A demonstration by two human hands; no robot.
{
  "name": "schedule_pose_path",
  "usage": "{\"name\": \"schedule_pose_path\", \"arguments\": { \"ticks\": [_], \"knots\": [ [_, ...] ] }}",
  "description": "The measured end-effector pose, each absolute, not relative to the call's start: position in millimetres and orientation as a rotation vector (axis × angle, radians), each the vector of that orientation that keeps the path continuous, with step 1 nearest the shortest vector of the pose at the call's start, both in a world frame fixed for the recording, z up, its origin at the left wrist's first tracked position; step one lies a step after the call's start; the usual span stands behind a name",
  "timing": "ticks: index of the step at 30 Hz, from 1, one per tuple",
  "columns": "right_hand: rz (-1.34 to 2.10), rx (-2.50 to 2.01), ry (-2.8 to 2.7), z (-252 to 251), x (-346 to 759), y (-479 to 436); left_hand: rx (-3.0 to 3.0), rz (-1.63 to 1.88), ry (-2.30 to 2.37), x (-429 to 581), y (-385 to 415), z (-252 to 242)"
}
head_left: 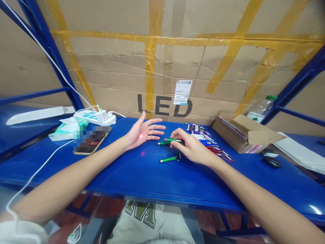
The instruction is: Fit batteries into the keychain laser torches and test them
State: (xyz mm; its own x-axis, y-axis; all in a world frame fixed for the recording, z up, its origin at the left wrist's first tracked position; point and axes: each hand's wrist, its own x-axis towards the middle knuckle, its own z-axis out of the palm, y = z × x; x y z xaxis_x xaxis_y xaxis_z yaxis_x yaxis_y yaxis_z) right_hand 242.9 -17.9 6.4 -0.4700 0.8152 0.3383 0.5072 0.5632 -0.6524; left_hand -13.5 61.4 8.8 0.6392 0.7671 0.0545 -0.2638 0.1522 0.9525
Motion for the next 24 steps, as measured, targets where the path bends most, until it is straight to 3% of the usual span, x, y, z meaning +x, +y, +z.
{"name": "schedule_pose_path", "arguments": {
  "ticks": [5,24],
  "knots": [
    [0.451,-1.054,-2.341,1.9,243.5,-15.6,1.213,0.792,0.512,-13.1,60.3,9.1],
    [0.581,-0.981,-2.468,3.1,240.1,-19.2,1.224,0.786,0.528,-13.5,60.0,9.6]
  ]
}}
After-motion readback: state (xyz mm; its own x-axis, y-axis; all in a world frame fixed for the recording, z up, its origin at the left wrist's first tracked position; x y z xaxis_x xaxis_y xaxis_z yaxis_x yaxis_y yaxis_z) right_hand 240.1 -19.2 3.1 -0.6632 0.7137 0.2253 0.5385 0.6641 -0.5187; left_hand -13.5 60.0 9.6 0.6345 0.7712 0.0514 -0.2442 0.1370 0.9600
